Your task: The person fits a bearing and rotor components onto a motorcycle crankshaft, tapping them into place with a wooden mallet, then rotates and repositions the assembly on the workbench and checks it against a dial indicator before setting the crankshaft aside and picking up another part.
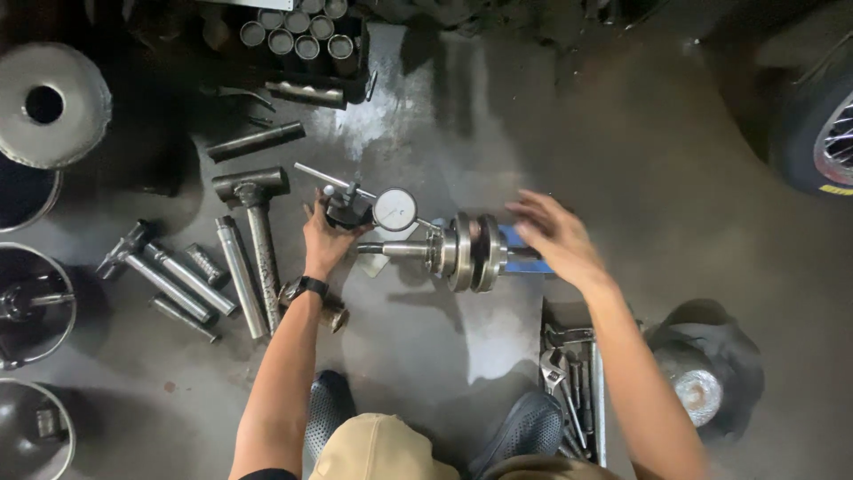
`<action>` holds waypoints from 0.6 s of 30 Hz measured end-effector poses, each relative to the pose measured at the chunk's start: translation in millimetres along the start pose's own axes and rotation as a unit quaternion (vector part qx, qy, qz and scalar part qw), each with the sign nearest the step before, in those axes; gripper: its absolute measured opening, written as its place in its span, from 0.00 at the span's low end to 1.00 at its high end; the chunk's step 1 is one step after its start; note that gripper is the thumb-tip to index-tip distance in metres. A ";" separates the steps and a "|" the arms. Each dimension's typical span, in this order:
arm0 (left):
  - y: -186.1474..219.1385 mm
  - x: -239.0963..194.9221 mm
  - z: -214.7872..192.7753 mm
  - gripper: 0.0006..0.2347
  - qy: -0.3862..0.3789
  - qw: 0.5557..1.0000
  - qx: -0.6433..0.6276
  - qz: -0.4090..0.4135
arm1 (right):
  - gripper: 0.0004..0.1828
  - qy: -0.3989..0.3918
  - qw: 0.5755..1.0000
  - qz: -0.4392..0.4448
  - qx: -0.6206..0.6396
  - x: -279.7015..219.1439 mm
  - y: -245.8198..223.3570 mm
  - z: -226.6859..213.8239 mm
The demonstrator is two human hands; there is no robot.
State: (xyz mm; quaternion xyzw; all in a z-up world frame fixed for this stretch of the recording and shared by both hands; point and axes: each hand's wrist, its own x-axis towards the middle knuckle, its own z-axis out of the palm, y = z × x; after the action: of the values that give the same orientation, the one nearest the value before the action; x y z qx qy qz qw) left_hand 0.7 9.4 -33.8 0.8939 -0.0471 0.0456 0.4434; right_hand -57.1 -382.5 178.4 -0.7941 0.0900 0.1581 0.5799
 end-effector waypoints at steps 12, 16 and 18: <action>6.2 3.1 3.3 0.51 0.014 0.999 -0.013 -0.042 | 0.18 0.033 0.993 -0.003 -0.113 -19.6 -73.1 73.5; 7.0 18.1 3.4 0.51 0.035 0.999 0.014 -0.028 | 0.17 0.103 0.967 -0.168 -0.163 -49.5 -80.0 87.7; 21.4 29.5 -4.0 0.49 0.015 0.995 0.045 -0.092 | 0.15 0.122 0.965 -0.212 -0.094 -57.5 -66.7 90.9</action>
State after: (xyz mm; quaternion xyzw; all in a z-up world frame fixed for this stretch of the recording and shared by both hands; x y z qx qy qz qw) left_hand 27.1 -1.6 -10.9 0.9127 0.0437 0.0201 0.4058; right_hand -102.3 -277.8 233.1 -0.8591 -0.0256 -0.0584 0.5078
